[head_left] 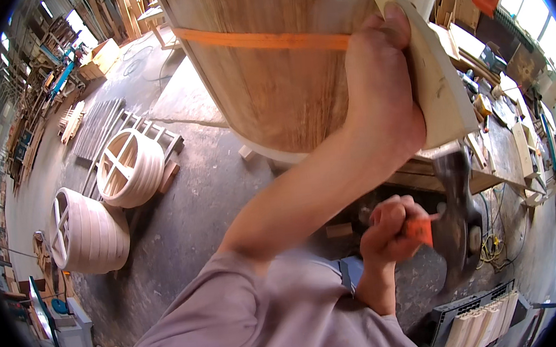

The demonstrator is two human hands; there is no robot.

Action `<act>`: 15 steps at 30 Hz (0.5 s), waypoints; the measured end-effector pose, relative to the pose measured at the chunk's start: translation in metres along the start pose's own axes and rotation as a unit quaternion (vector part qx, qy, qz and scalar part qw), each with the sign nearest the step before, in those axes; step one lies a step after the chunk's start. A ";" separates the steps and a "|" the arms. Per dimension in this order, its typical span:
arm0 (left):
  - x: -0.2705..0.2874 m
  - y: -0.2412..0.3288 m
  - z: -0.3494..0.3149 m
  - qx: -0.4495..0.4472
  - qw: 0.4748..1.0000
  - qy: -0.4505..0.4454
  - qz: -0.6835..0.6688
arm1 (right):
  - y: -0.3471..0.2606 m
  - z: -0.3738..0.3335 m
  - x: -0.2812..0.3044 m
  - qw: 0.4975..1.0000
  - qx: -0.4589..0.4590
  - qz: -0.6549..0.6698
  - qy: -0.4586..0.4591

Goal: The person assembles a wooden basket by securing a curved wooden piece to the rim using a hammer and nails. They then attach and tighten multiple clamps around the basket's circumference to hold the structure together. Finally, they remove the clamps and an orange strap from the completed basket.

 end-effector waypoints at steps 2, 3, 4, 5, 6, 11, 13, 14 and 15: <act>-0.005 0.002 -0.003 0.032 0.999 0.017 -0.028 | -0.012 -0.004 -0.001 0.994 0.077 0.064 0.043; -0.005 0.003 -0.003 0.050 0.997 0.025 -0.045 | -0.015 -0.007 -0.003 0.986 0.118 0.083 0.083; -0.005 0.004 -0.002 0.048 0.998 0.017 -0.043 | -0.017 -0.009 -0.003 0.974 0.159 0.102 0.123; -0.003 0.003 -0.003 0.043 0.998 0.012 -0.036 | -0.014 -0.002 0.000 0.992 0.101 0.074 0.017; -0.003 0.003 -0.004 0.038 0.999 0.008 -0.030 | -0.009 -0.003 0.002 0.996 0.042 0.075 0.027; 0.001 -0.005 -0.005 0.027 0.999 0.021 -0.004 | -0.005 -0.017 0.006 0.990 0.018 0.098 0.095; 0.003 -0.012 -0.002 0.004 1.000 -0.002 0.007 | -0.007 -0.024 0.009 0.989 0.060 0.088 0.102; 0.002 -0.015 0.000 -0.008 1.000 -0.020 0.003 | -0.004 -0.026 0.011 0.993 0.052 0.082 0.074; 0.001 -0.016 0.002 -0.020 0.999 -0.038 -0.001 | -0.001 -0.028 0.016 0.995 0.043 0.075 0.047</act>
Point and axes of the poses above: each hand's wrist, its own z-axis towards the middle knuckle, its own x-axis out of the back of the hand, y = z × x, the point moved 4 cm from there along z, towards the middle knuckle, and after that the axes turned 5 degrees about z, right-handed, at the moved point
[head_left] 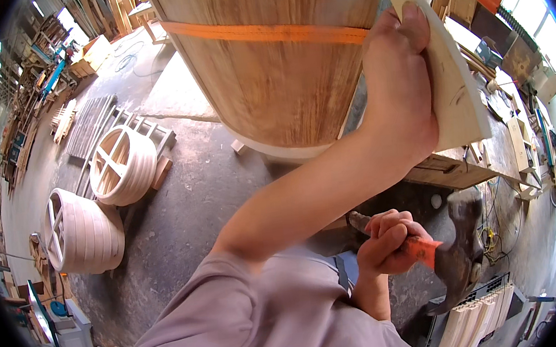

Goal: The person assembles a wooden basket by securing a curved wooden piece to the rim using a hammer and nails. They then attach and tighten multiple clamps around the basket's circumference to hold the structure together. Finally, they remove the clamps and an orange strap from the completed basket.

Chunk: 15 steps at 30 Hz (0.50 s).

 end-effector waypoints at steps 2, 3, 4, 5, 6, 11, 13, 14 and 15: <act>-0.005 -0.001 0.002 0.002 0.999 0.005 -0.038 | 0.003 0.001 0.003 0.999 -0.011 -0.009 -0.032; -0.009 0.000 0.003 0.004 0.998 0.006 -0.058 | 0.003 0.003 0.003 0.999 -0.012 -0.012 -0.036; -0.009 -0.001 0.003 0.014 0.998 0.019 -0.062 | 0.003 0.005 0.002 0.999 -0.012 -0.015 -0.041; -0.009 -0.002 0.003 0.025 0.997 0.032 -0.066 | -0.002 0.006 0.004 0.999 -0.005 -0.029 -0.016; -0.010 0.000 0.002 0.032 0.996 0.044 -0.066 | -0.014 0.014 -0.001 0.999 0.005 -0.037 0.008; -0.009 0.001 0.002 0.012 0.997 0.013 -0.071 | -0.011 0.029 -0.004 0.999 0.051 0.011 -0.003; -0.003 0.003 0.003 0.002 0.997 0.017 -0.077 | -0.008 0.031 0.000 0.976 -0.012 -0.188 -0.108; -0.005 0.002 0.005 0.009 0.997 0.023 -0.079 | -0.008 0.029 -0.002 0.993 -0.013 -0.110 -0.051; -0.006 0.002 0.006 0.016 0.996 0.029 -0.081 | -0.007 0.027 -0.005 0.999 -0.013 -0.030 0.006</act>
Point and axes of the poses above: each hand's wrist, its own z-axis towards the middle knuckle, its own x-axis out of the back of the hand, y = z × x, the point moved 4 cm from there along z, towards the middle knuckle, and after that the axes turned 5 degrees about z, right-handed, at the moved point
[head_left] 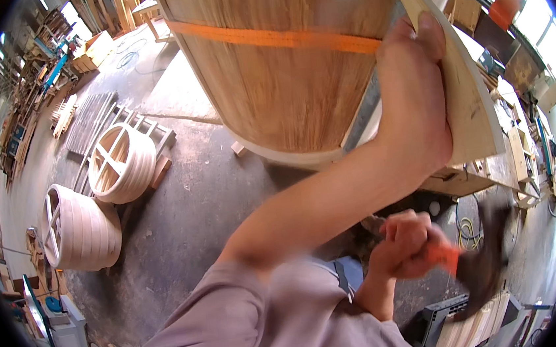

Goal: The person assembles a wooden basket by securing a curved wooden piece to the rim using a hammer and nails. They then attach and tighten multiple clamps around the basket's circumference to hold the structure together. Finally, they remove the clamps and an orange strap from the completed basket.

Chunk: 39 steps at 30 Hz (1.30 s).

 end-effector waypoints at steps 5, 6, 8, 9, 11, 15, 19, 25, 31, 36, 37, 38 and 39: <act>0.002 0.005 -0.004 -0.014 0.999 0.019 0.031 | 0.004 0.010 -0.018 0.997 0.002 -0.073 0.017; 0.005 0.005 0.002 -0.021 0.999 0.013 0.020 | 0.007 0.007 -0.014 0.998 0.002 -0.051 0.026; 0.021 0.002 0.000 -0.013 0.999 -0.001 0.034 | 0.011 -0.014 0.005 0.999 0.000 -0.013 0.034; 0.026 -0.003 -0.002 -0.002 1.000 -0.017 0.024 | 0.013 -0.025 0.021 0.991 -0.032 0.132 0.019; 0.053 -0.009 -0.013 0.018 1.000 -0.015 0.021 | 0.022 -0.056 0.051 0.954 -0.102 0.281 0.002; 0.084 -0.025 -0.024 -0.024 0.994 -0.045 0.096 | 0.009 -0.049 0.072 0.985 -0.146 0.085 0.034; 0.096 -0.022 -0.032 0.004 0.985 -0.083 0.154 | 0.009 -0.054 0.063 0.977 -0.150 0.025 0.151; 0.085 0.001 -0.018 0.005 0.977 -0.115 0.177 | 0.006 -0.053 0.054 0.990 -0.117 -0.051 -0.058; 0.065 0.011 -0.004 -0.020 0.980 -0.115 0.158 | -0.005 -0.039 0.043 0.986 -0.146 -0.071 -0.034; 0.059 0.018 0.004 0.024 0.986 -0.125 0.104 | -0.004 -0.036 0.038 0.960 -0.181 0.094 0.190; 0.056 0.018 0.003 0.032 0.988 -0.123 0.092 | -0.005 -0.037 0.037 0.947 -0.190 0.101 0.238; 0.054 0.018 0.003 0.040 0.989 -0.121 0.081 | -0.007 -0.037 0.037 0.941 -0.188 0.102 0.262; 0.054 0.023 0.002 0.054 0.988 -0.129 0.072 | -0.010 -0.035 0.037 0.946 -0.180 0.077 0.259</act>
Point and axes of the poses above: each hand's wrist, its own z-axis towards the middle knuckle, its own x-axis out of the back of the hand, y = z × x, the point moved 4 cm from there along z, towards the middle knuckle, and after that the axes turned 5 degrees about z, right-handed, at the moved point
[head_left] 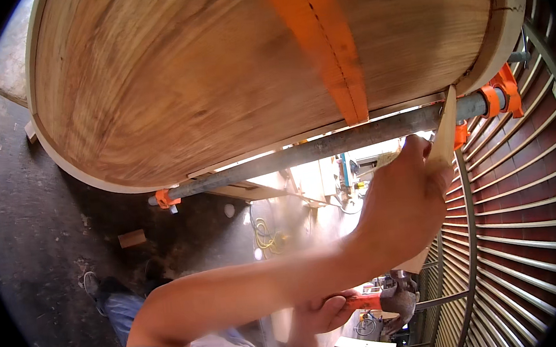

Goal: The person assembles a wooden basket by securing a curved wooden piece to the rim using a hammer and nails. They then attach and tighten multiple clamps around the basket's circumference to hold the structure together. Finally, they remove the clamps and an orange strap from the completed basket.

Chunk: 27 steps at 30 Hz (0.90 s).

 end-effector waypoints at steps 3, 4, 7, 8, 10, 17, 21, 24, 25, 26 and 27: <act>-0.010 -0.003 -0.002 0.006 0.999 0.029 0.015 | -0.010 0.003 -0.003 0.991 0.083 -0.100 -0.035; -0.011 -0.005 -0.002 -0.006 0.998 0.057 0.040 | -0.013 0.003 -0.004 0.985 0.108 -0.128 -0.043; -0.015 -0.006 0.000 0.002 0.999 0.050 -0.012 | -0.027 0.005 -0.012 0.954 0.195 -0.223 -0.046; -0.017 -0.007 0.000 -0.002 0.998 0.054 -0.021 | -0.030 0.007 -0.009 0.938 0.231 -0.259 -0.031; -0.022 -0.007 0.000 -0.011 0.997 0.060 -0.039 | -0.035 0.009 -0.015 0.936 0.230 -0.256 -0.072; -0.002 0.009 -0.008 -0.008 0.998 0.039 -0.044 | -0.032 -0.001 -0.048 0.931 0.137 -0.115 -0.319; -0.011 0.015 -0.016 -0.020 0.996 0.044 -0.079 | -0.041 -0.004 -0.042 0.940 0.126 -0.048 -0.314; -0.015 0.016 -0.019 -0.030 0.996 0.050 -0.073 | -0.045 -0.006 -0.044 0.933 0.089 0.014 -0.349; -0.014 0.017 -0.018 -0.023 0.996 0.046 -0.066 | -0.044 -0.007 -0.046 0.926 0.066 0.043 -0.369; -0.015 0.014 -0.018 -0.016 0.998 0.039 -0.057 | -0.043 -0.008 -0.046 0.914 0.035 0.081 -0.396; -0.016 0.012 -0.020 -0.021 0.998 0.043 -0.045 | -0.041 -0.007 -0.043 0.901 -0.001 0.127 -0.414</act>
Point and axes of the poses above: each hand's wrist, its own z-axis towards the middle knuckle, its own x-axis out of the back of the hand, y = z × x, the point moved 4 cm from there along z, towards the middle knuckle, and after that the axes turned 5 degrees about z, right-handed, at the moved point
